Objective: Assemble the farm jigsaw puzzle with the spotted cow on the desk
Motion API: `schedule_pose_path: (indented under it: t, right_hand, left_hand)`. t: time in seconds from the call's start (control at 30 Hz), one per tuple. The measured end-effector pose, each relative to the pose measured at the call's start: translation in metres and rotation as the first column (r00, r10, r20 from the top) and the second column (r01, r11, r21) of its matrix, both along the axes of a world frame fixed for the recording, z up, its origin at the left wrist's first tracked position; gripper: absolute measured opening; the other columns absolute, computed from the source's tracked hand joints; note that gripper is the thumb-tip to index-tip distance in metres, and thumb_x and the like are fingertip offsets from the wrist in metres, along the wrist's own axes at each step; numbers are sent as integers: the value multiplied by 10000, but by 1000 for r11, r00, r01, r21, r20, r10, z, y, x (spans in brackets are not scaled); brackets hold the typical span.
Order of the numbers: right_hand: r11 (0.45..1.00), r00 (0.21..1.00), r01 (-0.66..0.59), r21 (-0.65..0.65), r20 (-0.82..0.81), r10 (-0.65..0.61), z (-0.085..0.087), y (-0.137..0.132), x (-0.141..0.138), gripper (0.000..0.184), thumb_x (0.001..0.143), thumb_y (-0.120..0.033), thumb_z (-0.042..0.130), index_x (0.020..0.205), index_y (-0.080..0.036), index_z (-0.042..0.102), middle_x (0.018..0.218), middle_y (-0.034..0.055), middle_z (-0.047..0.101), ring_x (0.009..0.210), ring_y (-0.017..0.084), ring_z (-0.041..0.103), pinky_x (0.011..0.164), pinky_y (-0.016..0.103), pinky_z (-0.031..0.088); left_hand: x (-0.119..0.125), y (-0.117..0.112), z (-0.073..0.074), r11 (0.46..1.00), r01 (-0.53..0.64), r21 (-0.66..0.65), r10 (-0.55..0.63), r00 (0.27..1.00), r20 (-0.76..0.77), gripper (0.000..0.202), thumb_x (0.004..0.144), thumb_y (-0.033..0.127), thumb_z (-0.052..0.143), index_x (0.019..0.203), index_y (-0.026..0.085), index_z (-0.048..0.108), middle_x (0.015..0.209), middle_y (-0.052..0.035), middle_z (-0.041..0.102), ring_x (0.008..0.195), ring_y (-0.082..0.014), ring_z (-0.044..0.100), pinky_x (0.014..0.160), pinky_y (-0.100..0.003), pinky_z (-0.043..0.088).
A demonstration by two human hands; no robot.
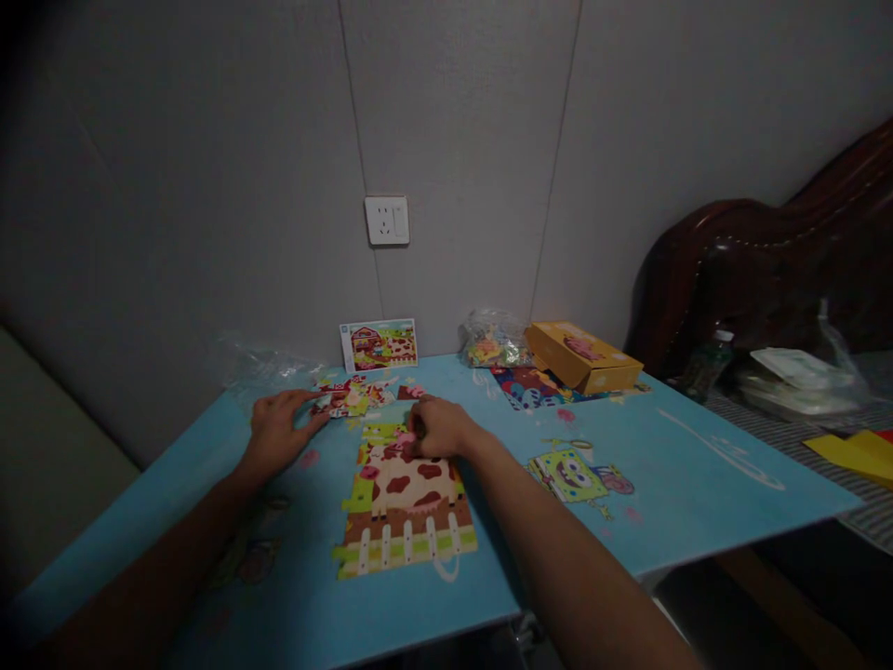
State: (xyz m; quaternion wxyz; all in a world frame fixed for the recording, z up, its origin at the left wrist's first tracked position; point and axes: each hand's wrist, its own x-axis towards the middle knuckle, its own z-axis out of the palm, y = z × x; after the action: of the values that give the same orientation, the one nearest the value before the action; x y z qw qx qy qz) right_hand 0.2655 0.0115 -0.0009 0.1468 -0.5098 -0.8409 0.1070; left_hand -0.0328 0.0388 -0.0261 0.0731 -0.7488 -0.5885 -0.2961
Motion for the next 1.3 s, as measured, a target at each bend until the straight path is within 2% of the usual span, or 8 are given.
schedule_pose_path:
  t: [0.13,0.27,0.4,0.5,0.6,0.73,0.9,1.3]
  right_hand:
    - [1000,999,-4,-16,-49,3,0,-1,0,299,634,-308,767,888,-195,657,873,21,660,734,153,558,619,233,344]
    - [1000,983,-26,-3,-184,25,-5,1,-4,252,680,-201,700,918,-194,617,724,-23,610,643,124,513,592,225,323]
    - [998,884,-50,27,-463,56,-15,3,-15,199,729,-196,652,907,-188,566,753,-23,585,656,123,496,611,228,362]
    - [996,786,-91,-23,-615,58,-20,3,-24,219,735,-231,655,914,-193,536,773,-22,587,641,125,500,607,238,398]
    - [990,736,-134,-42,-673,71,-21,1,-31,211,739,-228,656,916,-189,548,801,-8,609,663,132,532,621,245,424]
    - [989,739,-150,-15,-666,102,-19,-3,-35,129,776,-194,611,901,-179,583,778,-3,614,659,129,535,617,242,422]
    - [990,753,-138,-1,-649,105,-20,-4,-33,212,766,-157,604,975,-196,600,715,-28,596,609,120,511,582,228,403]
    - [998,752,-58,22,-656,58,-28,7,-35,337,689,-106,571,1013,-195,588,646,-73,479,550,88,405,519,205,315]
  left_hand:
    - [14,6,1,992,60,-112,-62,998,-12,583,793,489,682,1321,262,585,1407,-66,526,1246,-357,379,1064,-515,310]
    - [23,1,7,974,214,-69,-215,977,-6,619,760,462,739,1327,271,577,1411,-53,522,1266,-342,344,1084,-520,305]
    - [29,-9,12,862,504,-48,-506,862,-35,748,709,449,804,1378,275,518,1345,-61,585,1253,-317,362,1097,-518,306]
    - [37,-15,10,794,607,-33,-608,792,-49,770,724,412,805,1406,258,483,1290,-73,615,1243,-305,373,1089,-494,324]
    - [44,-19,7,788,616,-13,-616,787,-40,656,777,349,768,1371,229,517,1253,-98,615,1230,-294,396,1059,-474,362]
    - [46,-22,7,804,594,16,-594,804,0,529,775,316,766,1268,219,599,1180,-114,583,1169,-286,456,1020,-464,406]
    - [43,-22,8,817,576,39,-577,814,60,512,730,308,800,1211,251,635,1105,-86,501,1091,-271,506,974,-441,452]
    - [50,-17,0,834,550,46,-552,831,74,520,801,275,742,1298,288,589,1094,-65,469,1089,-258,514,984,-442,432]
